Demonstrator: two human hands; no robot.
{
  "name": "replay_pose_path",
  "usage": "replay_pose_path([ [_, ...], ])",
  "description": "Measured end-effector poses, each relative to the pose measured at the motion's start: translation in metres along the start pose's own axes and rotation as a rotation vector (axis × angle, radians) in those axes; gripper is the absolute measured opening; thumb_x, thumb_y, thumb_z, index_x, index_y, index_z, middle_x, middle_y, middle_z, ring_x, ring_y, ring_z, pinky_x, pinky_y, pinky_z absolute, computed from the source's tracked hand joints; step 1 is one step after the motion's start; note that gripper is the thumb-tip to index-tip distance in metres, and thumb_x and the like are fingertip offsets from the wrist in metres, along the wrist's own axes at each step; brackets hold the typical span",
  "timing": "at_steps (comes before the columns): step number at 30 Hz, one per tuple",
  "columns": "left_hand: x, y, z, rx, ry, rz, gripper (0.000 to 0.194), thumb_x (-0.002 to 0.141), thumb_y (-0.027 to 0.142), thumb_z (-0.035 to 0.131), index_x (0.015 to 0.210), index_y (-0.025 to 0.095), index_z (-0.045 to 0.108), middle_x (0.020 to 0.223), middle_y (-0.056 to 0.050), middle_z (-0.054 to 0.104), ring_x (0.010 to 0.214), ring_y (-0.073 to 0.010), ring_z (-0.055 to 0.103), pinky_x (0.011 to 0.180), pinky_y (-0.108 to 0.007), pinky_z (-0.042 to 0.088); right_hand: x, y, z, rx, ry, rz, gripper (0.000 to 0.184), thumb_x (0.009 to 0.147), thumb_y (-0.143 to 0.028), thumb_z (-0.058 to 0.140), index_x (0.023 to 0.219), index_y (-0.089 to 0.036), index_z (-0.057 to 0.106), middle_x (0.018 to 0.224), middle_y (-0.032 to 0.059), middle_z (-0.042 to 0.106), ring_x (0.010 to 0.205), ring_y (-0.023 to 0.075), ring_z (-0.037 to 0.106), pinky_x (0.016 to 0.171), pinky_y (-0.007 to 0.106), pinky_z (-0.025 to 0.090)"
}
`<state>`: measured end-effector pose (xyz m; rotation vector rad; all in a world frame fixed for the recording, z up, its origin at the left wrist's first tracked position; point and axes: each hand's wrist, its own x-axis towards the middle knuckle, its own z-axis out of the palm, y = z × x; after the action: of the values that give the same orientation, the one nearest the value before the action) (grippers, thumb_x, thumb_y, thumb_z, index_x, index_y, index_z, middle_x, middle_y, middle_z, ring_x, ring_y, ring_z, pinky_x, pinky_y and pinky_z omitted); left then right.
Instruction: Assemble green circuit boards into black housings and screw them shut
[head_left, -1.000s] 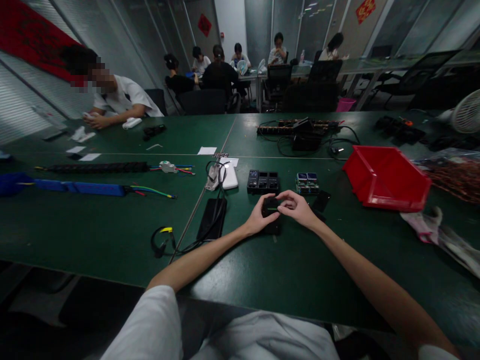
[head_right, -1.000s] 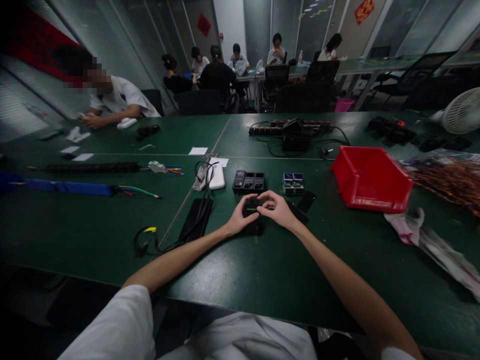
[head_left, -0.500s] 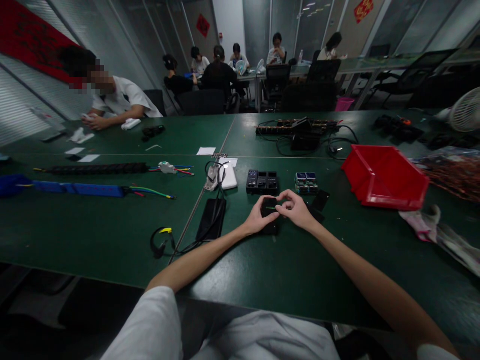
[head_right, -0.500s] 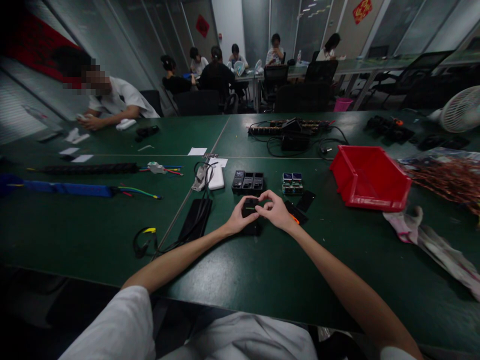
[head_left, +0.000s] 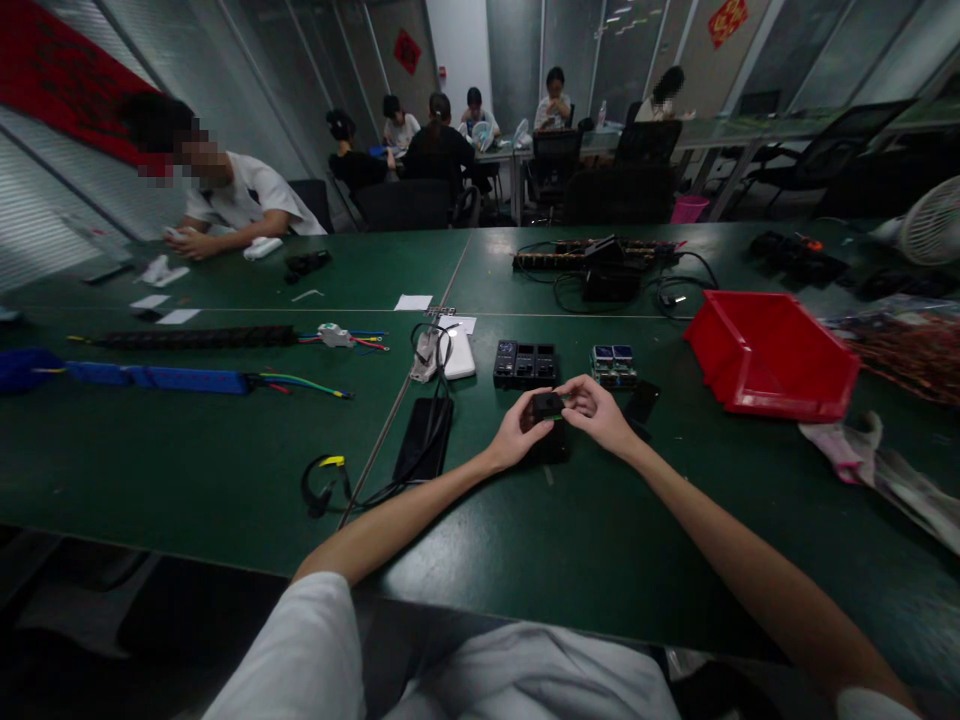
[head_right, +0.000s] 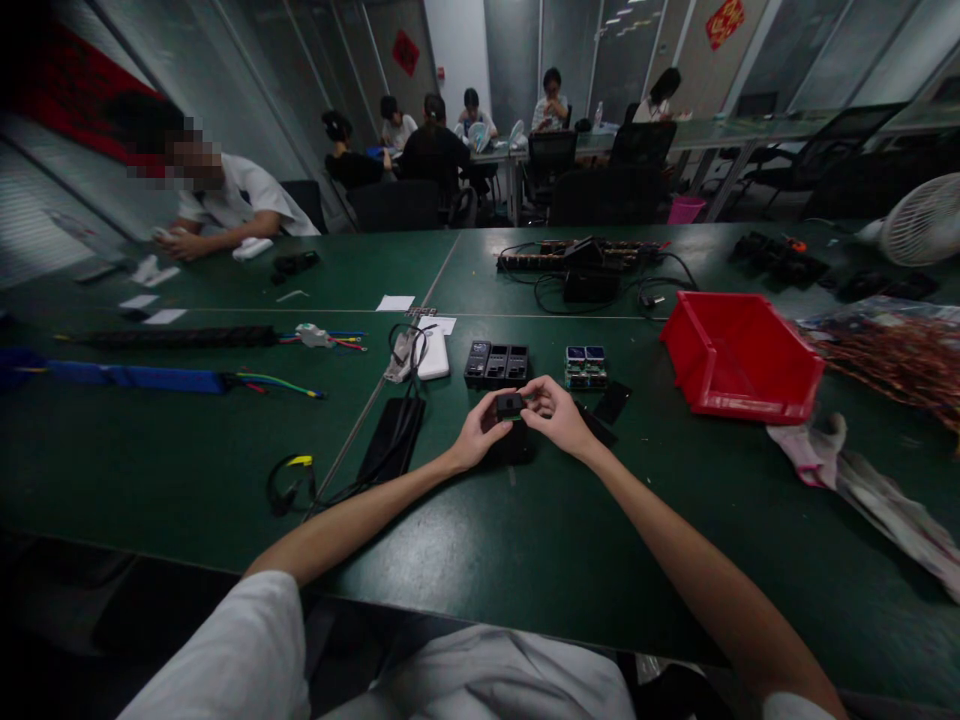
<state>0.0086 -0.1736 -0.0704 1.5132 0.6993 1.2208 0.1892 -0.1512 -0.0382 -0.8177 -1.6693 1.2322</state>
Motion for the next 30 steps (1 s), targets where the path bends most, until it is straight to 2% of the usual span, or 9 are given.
replay_pose_path([
  [8, -0.0018, 0.0022, 0.0018, 0.04, 0.011, -0.009, 0.056, 0.08, 0.039, 0.063, 0.129, 0.018, 0.043, 0.132, -0.012, 0.05, 0.121, -0.0247, 0.05, 0.103, -0.041, 0.041, -0.0004, -0.0039, -0.002, -0.018, -0.031, -0.002, 0.031, 0.075, -0.033, 0.069, 0.099, -0.021, 0.054, 0.096, 0.0033, 0.059, 0.074, 0.0136, 0.06, 0.069, 0.029, 0.052],
  [16, -0.0019, 0.0016, 0.0021, 0.039, 0.006, 0.003, 0.053, 0.082, 0.039, 0.061, 0.127, 0.019, 0.042, 0.128, -0.012, 0.053, 0.118, -0.0227, 0.053, 0.102, -0.04, 0.042, -0.0006, -0.0033, -0.0001, 0.079, -0.042, 0.038, 0.031, 0.074, -0.036, 0.071, 0.093, -0.022, 0.052, 0.103, 0.0027, 0.055, 0.061, 0.0087, 0.057, 0.054, 0.025, 0.053],
  [22, -0.0031, 0.0041, 0.0026, 0.12, 0.043, -0.006, 0.057, 0.077, 0.04, 0.066, 0.125, 0.018, 0.044, 0.125, -0.012, 0.055, 0.112, -0.0217, 0.056, 0.099, -0.039, 0.043, -0.0025, -0.0071, 0.0039, 0.068, -0.045, 0.048, 0.031, 0.074, -0.038, 0.071, 0.091, -0.021, 0.051, 0.099, 0.0022, 0.057, 0.055, 0.0074, 0.056, 0.049, 0.024, 0.05],
  [30, -0.0009, 0.0047, 0.003, 0.08, 0.046, -0.001, 0.052, 0.078, 0.04, 0.066, 0.12, 0.017, 0.047, 0.121, -0.011, 0.057, 0.112, -0.0222, 0.057, 0.1, -0.04, 0.043, -0.0028, -0.0087, 0.0051, 0.03, -0.04, 0.032, 0.029, 0.076, -0.039, 0.069, 0.089, -0.021, 0.05, 0.103, 0.0035, 0.057, 0.054, 0.0067, 0.055, 0.047, 0.024, 0.049],
])
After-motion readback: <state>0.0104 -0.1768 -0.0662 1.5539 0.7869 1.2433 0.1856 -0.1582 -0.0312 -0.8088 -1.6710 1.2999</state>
